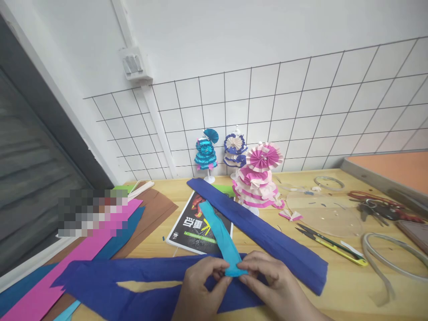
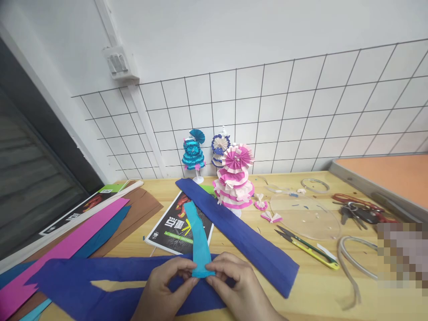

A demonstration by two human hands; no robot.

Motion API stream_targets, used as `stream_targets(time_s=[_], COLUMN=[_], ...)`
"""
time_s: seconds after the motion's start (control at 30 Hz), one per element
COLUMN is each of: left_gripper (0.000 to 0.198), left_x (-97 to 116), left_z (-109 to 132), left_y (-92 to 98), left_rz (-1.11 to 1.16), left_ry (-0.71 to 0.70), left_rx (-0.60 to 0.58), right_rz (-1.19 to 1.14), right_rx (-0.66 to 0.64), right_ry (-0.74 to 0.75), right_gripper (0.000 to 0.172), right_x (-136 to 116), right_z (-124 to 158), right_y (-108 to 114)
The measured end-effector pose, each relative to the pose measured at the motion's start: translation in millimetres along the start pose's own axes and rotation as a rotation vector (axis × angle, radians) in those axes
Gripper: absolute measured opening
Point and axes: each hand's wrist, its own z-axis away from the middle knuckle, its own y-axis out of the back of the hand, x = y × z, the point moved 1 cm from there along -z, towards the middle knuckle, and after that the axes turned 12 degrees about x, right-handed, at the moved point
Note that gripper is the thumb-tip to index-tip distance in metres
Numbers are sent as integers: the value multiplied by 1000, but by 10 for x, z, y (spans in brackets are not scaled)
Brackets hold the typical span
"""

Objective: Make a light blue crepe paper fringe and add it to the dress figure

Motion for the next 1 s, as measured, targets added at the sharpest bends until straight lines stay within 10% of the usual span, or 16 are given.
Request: stream_targets(time_s=[1.0], left_gripper=[15], left_x=[-23], left_z=[3], left_y=[12], left_rz=[-114], left_ry=[-213], left_rx=[-49], right_rz=[54], right_rx=[-32], right_ry=[57], right_gripper=[11], right_x=[22], right_z=[6], right_y=[8])
